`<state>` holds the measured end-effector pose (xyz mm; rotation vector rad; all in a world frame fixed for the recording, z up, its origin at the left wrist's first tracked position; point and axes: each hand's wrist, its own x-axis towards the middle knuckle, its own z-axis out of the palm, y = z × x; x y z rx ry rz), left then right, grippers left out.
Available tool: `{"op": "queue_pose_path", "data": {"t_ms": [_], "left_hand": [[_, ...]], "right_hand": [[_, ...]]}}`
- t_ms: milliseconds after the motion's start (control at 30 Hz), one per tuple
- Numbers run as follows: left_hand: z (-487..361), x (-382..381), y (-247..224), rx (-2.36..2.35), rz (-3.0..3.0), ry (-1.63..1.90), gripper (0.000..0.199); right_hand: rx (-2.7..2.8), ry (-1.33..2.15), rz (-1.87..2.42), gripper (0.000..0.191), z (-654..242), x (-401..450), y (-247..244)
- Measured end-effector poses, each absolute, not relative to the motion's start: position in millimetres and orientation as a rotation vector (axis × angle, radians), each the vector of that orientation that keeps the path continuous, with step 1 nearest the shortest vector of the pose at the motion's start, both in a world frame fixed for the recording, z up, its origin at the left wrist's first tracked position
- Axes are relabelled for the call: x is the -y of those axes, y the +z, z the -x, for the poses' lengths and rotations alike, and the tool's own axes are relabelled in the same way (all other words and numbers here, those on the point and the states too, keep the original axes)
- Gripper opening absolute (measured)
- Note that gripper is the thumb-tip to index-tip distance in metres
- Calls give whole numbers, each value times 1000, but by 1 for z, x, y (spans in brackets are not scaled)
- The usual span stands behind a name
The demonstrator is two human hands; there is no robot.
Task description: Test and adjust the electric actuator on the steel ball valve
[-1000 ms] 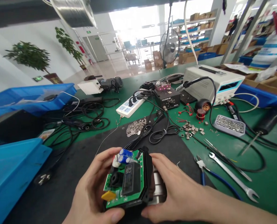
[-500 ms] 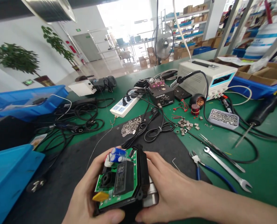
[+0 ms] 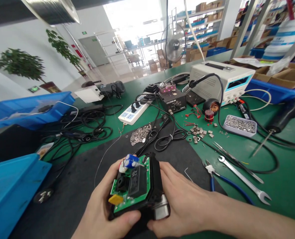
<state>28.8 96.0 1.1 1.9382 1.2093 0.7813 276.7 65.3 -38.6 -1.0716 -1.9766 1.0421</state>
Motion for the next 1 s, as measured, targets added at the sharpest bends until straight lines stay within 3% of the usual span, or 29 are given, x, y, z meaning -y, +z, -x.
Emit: {"op": "queue_pose_path", "data": {"t_ms": [667, 1000], "left_hand": [[-60, -89, 35, -1149, -2226, 628, 73], [-66, -75, 23, -1179, -2264, 905, 68]], "right_hand": [[1909, 917, 848, 87, -273, -69, -43], [1897, 852, 1064, 91, -276, -56, -30]]}}
